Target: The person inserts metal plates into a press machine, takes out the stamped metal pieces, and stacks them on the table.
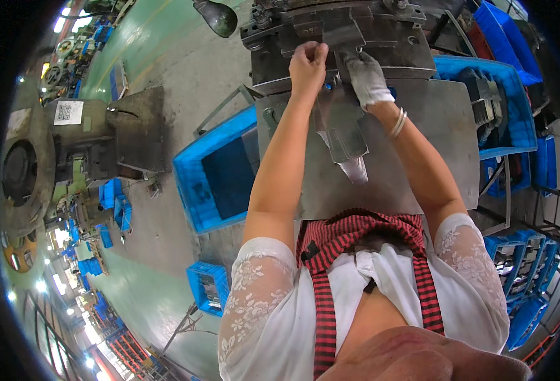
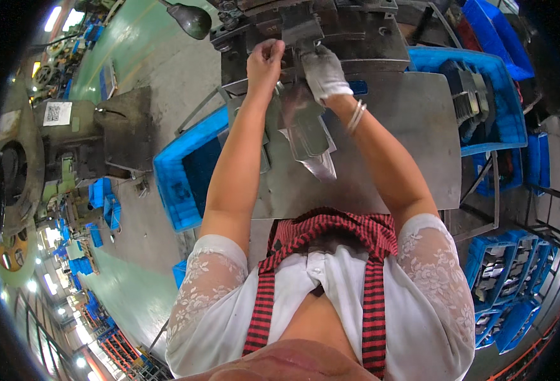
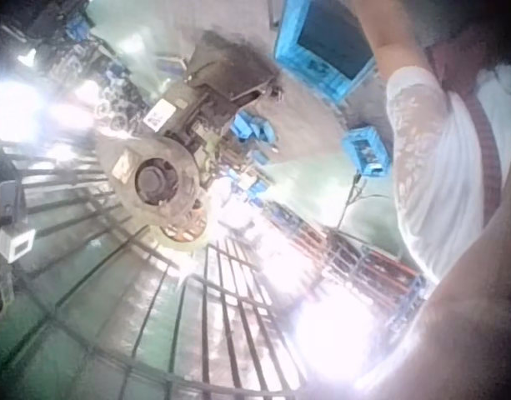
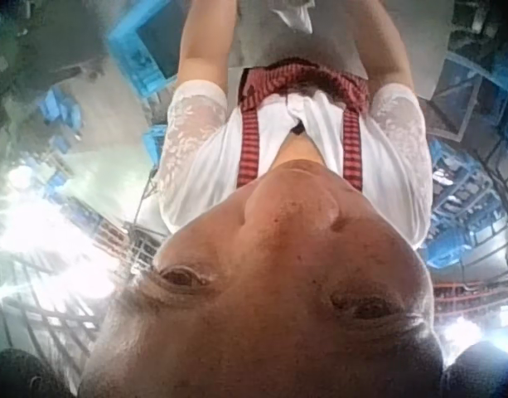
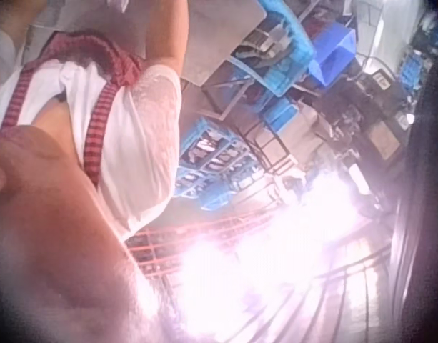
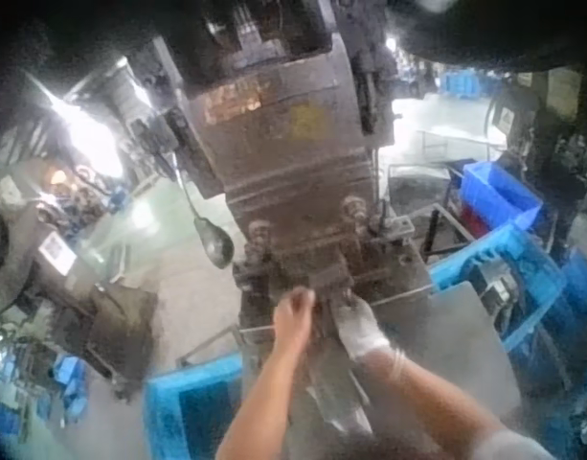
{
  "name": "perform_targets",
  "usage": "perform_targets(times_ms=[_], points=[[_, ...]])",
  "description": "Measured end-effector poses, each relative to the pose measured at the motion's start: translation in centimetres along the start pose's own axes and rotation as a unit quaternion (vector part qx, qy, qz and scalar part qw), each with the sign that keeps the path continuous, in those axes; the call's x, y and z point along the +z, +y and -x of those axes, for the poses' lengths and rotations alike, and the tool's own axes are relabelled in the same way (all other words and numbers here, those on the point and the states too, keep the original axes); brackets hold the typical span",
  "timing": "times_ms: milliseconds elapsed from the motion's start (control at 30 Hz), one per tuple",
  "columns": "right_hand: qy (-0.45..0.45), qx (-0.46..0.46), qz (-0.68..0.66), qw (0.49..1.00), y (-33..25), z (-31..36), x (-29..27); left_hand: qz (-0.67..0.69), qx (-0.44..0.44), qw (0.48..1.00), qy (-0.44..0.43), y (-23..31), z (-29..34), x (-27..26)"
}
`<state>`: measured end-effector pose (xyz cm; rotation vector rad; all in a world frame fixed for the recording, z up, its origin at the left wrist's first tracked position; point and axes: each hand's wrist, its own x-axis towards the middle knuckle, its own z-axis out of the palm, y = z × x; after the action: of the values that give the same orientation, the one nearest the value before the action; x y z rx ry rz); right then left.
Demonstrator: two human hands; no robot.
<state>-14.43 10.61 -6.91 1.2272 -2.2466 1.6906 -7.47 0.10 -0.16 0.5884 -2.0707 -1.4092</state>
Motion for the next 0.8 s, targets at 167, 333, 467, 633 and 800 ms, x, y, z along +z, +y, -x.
perform_targets(times_ms=[167,333,467,633,800], points=[[-0.116,0.011,0.372,0.921,-1.7,-5.2,-0.2,-0.249,0.067,0.958,-0.123,-1.2,4.7,-1.0],[-0.061,-0.058,0.329,0.941,-2.1,-4.9,-0.3,-0.245,0.175,0.950,-0.087,-3.0,6.3,-1.6],[-0.091,-0.054,0.346,0.932,-0.5,-5.3,-0.8,-0.141,0.134,0.980,0.033,-3.3,7.5,-4.0],[-0.194,0.037,0.378,0.904,-2.5,-5.5,-0.9,-0.513,-0.221,0.826,-0.077,-6.7,12.5,-11.0],[-0.207,-0.013,0.454,0.866,-4.6,-6.1,-2.2,-0.435,-0.198,0.875,-0.070,-7.6,12.4,-11.8]])
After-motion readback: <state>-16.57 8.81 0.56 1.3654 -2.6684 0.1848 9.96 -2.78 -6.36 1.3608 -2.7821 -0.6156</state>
